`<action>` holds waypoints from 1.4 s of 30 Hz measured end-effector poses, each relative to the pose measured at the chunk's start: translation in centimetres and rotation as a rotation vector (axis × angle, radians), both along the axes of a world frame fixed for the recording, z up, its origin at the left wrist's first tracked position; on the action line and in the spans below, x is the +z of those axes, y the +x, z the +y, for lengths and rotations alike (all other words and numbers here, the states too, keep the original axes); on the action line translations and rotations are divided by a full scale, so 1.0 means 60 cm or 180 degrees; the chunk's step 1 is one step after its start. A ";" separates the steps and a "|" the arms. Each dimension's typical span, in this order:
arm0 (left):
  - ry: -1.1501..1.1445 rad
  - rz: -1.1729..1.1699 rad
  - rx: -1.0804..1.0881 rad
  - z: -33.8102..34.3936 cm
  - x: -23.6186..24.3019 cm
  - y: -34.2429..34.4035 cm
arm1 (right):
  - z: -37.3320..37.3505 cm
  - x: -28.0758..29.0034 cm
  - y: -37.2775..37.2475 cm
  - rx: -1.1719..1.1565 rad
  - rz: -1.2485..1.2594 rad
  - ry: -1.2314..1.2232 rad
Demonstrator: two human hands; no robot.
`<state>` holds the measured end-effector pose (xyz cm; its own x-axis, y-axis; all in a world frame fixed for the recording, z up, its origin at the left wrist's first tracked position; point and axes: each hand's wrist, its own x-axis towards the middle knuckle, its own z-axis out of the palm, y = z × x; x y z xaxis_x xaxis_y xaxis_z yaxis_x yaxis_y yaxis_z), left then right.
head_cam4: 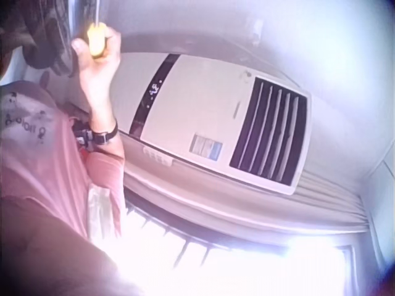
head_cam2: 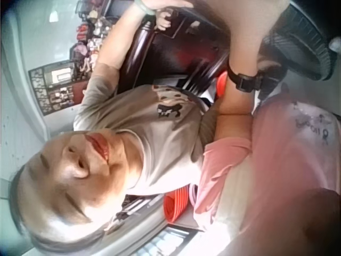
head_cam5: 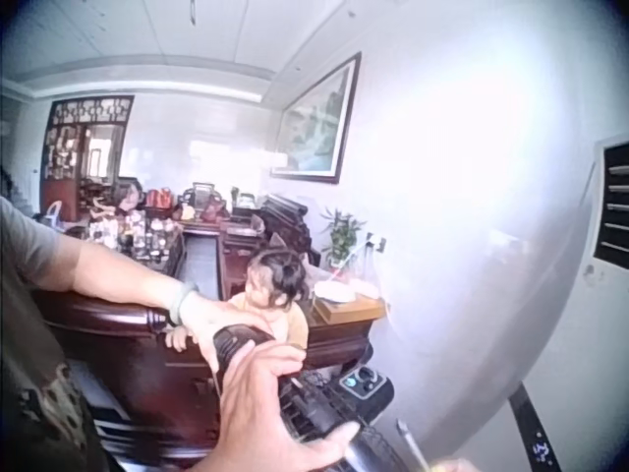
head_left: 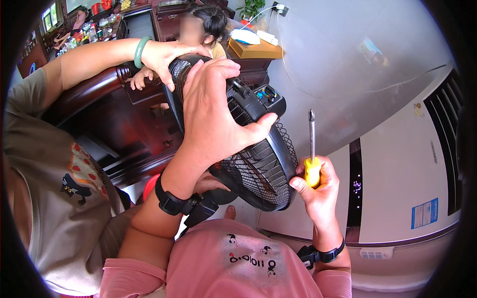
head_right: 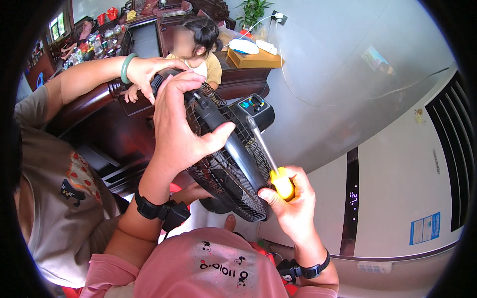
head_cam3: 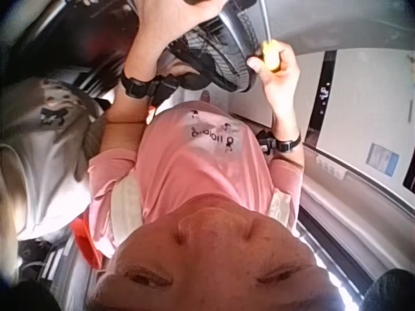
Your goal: A person uses a screwdriver to repair a standing fan while being assisted by another adult and watched by a child.
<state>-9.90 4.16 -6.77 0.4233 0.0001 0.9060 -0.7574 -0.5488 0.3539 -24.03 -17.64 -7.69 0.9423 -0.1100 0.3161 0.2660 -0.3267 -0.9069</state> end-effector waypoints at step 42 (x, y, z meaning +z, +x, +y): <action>-0.0085 0.0408 0.0091 -0.009 -0.010 -0.017 | -0.014 0.148 -0.018 0.0057 -0.1015 -0.2707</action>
